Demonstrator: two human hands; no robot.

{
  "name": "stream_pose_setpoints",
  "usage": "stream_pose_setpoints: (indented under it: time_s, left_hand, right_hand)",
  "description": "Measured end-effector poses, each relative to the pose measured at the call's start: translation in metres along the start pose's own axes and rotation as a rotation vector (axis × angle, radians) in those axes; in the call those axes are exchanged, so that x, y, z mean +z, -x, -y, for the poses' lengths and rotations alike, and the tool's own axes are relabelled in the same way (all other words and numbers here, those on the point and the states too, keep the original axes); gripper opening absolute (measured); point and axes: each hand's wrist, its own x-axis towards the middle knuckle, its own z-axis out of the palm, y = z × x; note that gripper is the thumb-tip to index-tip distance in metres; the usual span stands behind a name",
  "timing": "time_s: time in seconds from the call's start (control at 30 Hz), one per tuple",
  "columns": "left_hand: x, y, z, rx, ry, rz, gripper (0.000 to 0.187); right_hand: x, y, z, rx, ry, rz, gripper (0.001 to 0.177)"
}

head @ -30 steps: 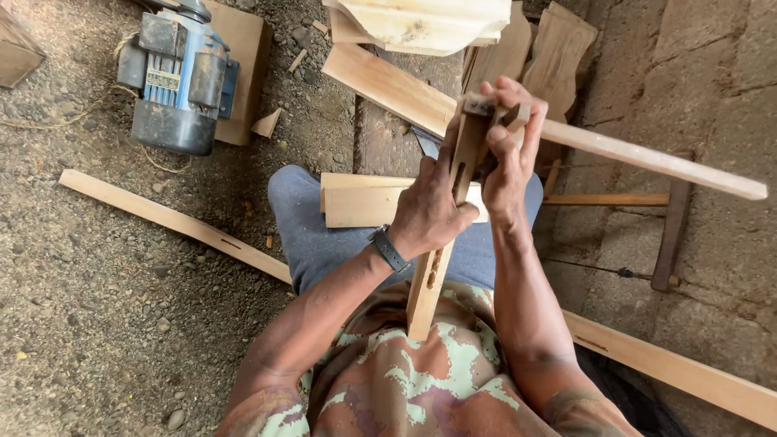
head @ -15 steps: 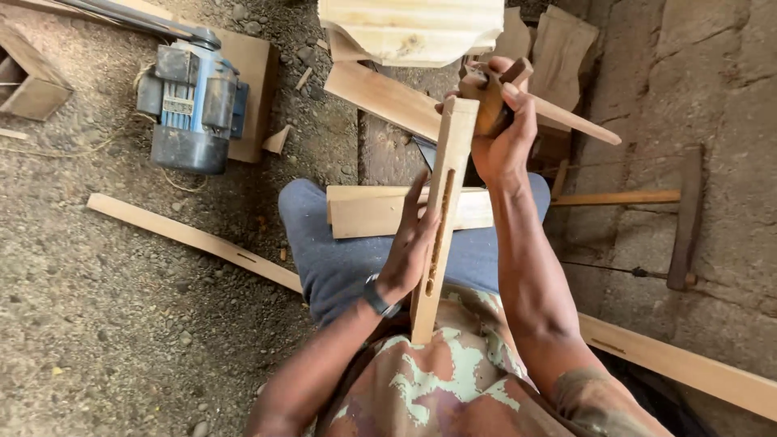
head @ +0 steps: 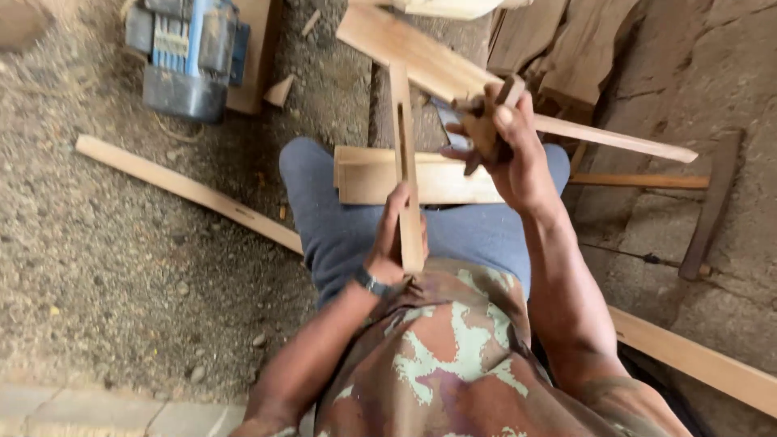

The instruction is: Marking wooden boards with a marking gauge in a workshop

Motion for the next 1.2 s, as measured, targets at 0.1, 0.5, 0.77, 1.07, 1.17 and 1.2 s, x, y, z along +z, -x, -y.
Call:
stream_pose_setpoints:
  time_s: [0.1,0.5,0.77,1.07,1.17,1.2]
  left_hand:
    - [0.016,-0.004,-0.017,0.041,-0.026,0.013,0.067]
    - [0.016,-0.048,-0.008,0.154,0.117,0.012,0.061]
    - [0.018,-0.028,-0.005,0.361,-0.100,-0.005,0.064]
    - [0.016,-0.032,0.002,0.367,-0.237,0.014,0.074]
    - [0.020,-0.029,-0.001,0.333,-0.132,-0.015,0.068]
    - [0.008,-0.038,0.012,0.329,-0.132,-0.014,0.068]
  right_hand:
    - [0.027,0.044,-0.002,0.108,0.051,-0.133,0.067]
    - [0.047,0.110,-0.013,0.357,0.287,-0.079,0.051]
    - [0.071,0.113,0.008,0.559,0.240,-0.174,0.057]
    - [0.062,0.123,-0.016,0.333,0.088,-0.164,0.041]
    - [0.066,0.118,-0.018,0.221,0.229,-0.101,0.034]
    - [0.066,0.118,-0.019,0.223,0.229,-0.104,0.034]
